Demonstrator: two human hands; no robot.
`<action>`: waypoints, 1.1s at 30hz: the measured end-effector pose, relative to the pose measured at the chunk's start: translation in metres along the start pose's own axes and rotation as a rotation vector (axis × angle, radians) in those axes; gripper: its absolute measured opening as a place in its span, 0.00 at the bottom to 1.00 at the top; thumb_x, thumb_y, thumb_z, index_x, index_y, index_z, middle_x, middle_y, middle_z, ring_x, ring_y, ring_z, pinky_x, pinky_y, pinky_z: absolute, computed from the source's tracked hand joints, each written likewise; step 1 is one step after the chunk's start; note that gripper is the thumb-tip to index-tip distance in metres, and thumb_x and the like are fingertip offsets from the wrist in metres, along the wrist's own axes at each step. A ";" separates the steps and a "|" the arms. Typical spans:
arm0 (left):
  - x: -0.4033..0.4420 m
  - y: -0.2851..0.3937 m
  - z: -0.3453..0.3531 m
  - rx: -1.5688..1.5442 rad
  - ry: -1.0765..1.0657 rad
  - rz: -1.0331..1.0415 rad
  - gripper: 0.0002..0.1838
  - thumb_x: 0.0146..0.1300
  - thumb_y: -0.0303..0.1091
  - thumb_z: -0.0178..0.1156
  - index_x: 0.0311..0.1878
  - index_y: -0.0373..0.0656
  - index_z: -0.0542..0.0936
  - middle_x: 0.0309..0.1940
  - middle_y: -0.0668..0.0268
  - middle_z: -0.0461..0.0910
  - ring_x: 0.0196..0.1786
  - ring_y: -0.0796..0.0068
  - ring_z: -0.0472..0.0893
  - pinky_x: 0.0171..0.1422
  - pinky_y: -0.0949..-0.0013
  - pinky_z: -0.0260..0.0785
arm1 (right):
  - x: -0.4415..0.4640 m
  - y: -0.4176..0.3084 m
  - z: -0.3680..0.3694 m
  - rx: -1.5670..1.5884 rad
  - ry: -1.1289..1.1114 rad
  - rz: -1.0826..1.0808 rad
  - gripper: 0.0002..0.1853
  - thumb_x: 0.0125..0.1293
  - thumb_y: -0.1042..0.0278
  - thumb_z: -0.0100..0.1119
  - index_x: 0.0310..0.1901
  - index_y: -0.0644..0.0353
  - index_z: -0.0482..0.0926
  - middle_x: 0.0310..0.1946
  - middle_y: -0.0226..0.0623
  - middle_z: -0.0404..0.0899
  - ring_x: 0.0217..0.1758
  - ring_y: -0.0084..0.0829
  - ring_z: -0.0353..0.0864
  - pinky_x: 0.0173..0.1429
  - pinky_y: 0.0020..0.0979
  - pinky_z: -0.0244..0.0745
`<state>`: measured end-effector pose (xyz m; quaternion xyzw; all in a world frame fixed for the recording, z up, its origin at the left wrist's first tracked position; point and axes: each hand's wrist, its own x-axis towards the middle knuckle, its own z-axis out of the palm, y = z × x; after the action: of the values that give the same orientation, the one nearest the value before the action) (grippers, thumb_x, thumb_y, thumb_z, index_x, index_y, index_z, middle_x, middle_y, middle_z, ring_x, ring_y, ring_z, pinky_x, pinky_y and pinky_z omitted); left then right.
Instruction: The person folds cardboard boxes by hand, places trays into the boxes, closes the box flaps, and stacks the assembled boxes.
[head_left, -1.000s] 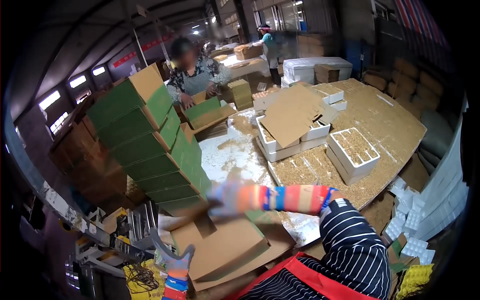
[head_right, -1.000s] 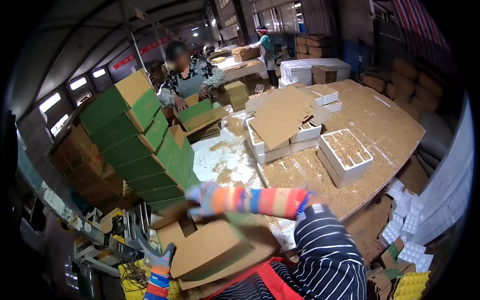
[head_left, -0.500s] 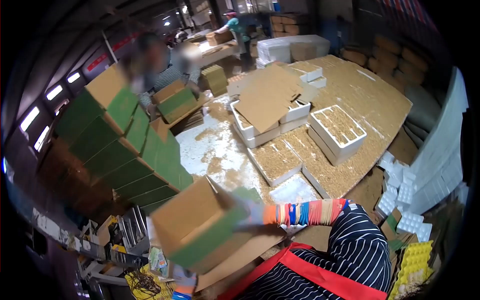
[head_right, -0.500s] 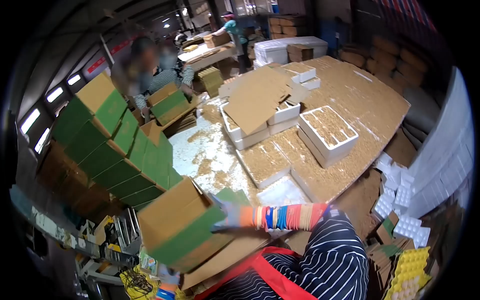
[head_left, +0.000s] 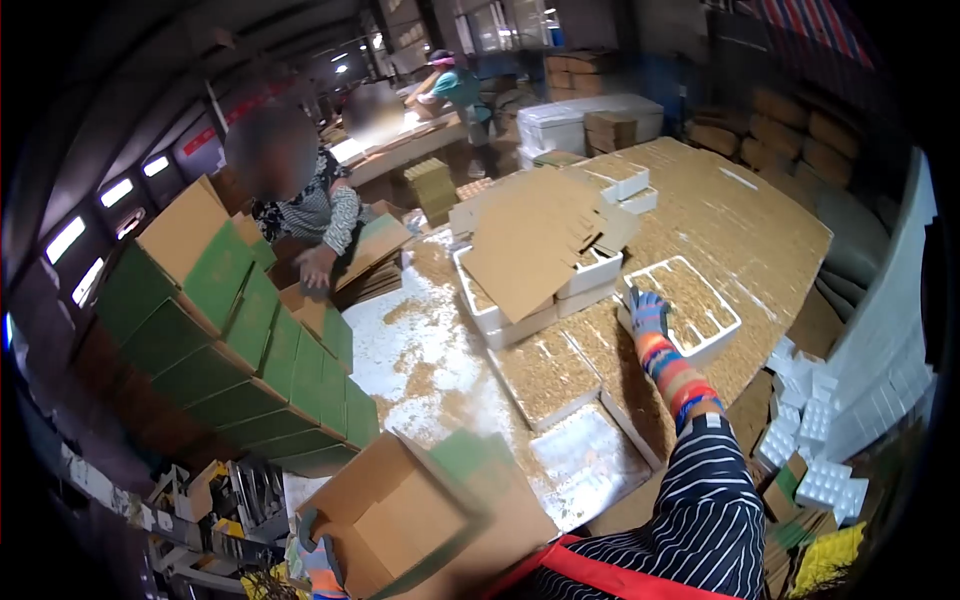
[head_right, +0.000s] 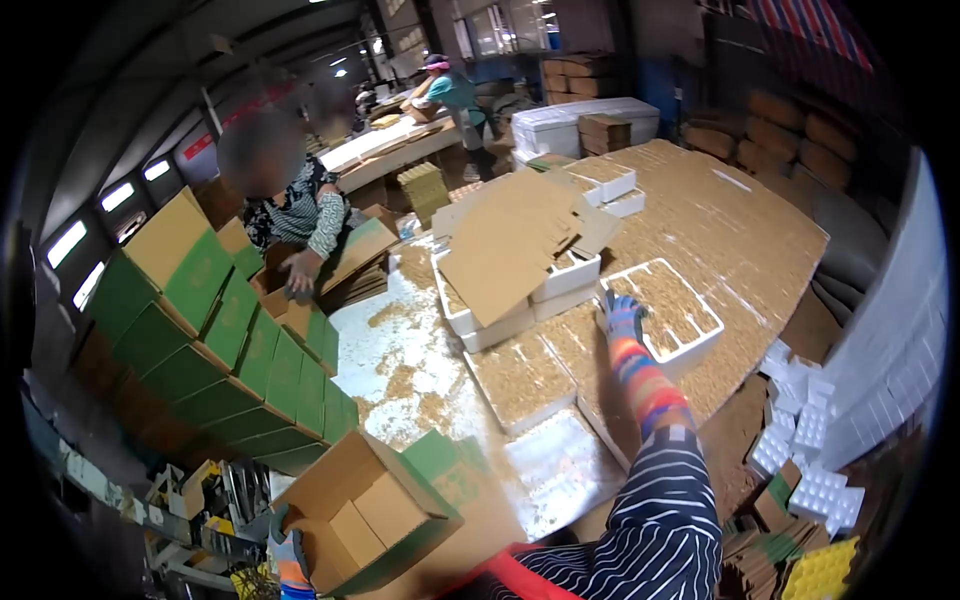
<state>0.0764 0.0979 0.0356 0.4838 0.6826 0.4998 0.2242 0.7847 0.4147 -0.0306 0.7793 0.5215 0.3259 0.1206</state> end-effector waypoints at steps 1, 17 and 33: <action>-0.006 0.002 0.002 -0.011 0.007 -0.007 0.24 0.56 0.30 0.50 0.59 0.39 0.68 0.56 0.55 0.68 0.57 0.60 0.69 0.59 0.58 0.65 | -0.004 0.001 -0.012 0.118 -0.055 0.006 0.27 0.63 0.61 0.38 0.66 0.47 0.54 0.47 0.44 0.69 0.46 0.43 0.69 0.39 0.53 0.64; -0.021 0.087 0.037 -0.359 -0.080 -0.039 0.36 0.55 0.21 0.49 0.69 0.42 0.52 0.60 0.62 0.65 0.38 0.78 0.72 0.37 0.76 0.67 | -0.123 0.071 -0.326 1.000 0.340 -0.733 0.48 0.32 0.66 0.71 0.61 0.62 0.61 0.39 0.47 0.69 0.41 0.44 0.70 0.45 0.40 0.67; -0.020 0.069 0.030 -0.861 -0.048 -0.113 0.18 0.64 0.26 0.49 0.57 0.34 0.70 0.50 0.61 0.75 0.48 0.74 0.76 0.54 0.72 0.69 | -0.234 -0.058 -0.489 1.381 0.370 -1.649 0.33 0.48 0.66 0.58 0.58 0.64 0.63 0.35 0.44 0.70 0.34 0.43 0.73 0.38 0.37 0.70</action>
<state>0.1389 0.0963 0.0819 0.3194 0.4321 0.7143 0.4484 0.3749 0.1561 0.2203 0.0288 0.9641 -0.1060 -0.2418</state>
